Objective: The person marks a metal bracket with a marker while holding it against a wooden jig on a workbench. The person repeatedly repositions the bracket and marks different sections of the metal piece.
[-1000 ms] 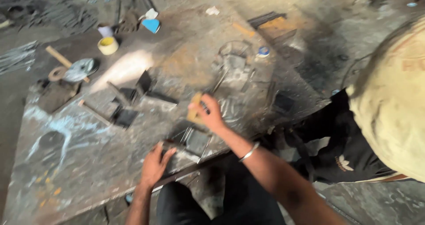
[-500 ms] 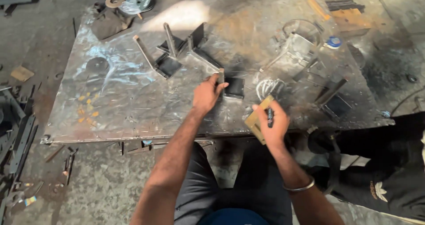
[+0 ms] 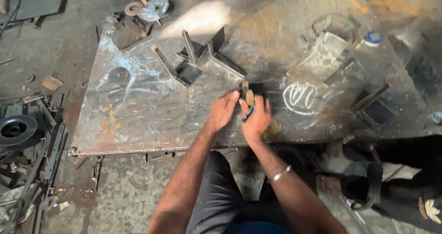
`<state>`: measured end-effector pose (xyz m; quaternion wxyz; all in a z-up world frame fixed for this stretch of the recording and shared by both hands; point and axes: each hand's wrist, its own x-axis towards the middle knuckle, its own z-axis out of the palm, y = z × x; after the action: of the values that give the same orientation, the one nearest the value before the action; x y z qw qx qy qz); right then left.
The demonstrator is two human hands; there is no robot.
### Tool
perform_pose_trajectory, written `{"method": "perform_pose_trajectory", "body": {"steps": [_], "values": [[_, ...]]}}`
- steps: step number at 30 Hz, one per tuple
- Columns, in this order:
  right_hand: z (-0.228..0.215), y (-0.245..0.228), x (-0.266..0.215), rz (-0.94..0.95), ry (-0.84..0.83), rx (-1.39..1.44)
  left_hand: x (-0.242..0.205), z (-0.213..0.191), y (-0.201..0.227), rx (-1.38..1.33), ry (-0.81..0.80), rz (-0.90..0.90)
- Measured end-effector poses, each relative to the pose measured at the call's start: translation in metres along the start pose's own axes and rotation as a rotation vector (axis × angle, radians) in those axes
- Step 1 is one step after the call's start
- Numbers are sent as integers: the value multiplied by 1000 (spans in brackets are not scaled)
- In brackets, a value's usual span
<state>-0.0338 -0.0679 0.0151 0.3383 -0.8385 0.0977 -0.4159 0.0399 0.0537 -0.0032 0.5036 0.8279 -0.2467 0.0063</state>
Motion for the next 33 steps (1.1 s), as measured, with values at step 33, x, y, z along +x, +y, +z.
{"method": "perform_pose_trajectory", "body": {"steps": [33], "values": [[-87,151,84,1119,253,1537,-31,103,3,253,590,-208]]}}
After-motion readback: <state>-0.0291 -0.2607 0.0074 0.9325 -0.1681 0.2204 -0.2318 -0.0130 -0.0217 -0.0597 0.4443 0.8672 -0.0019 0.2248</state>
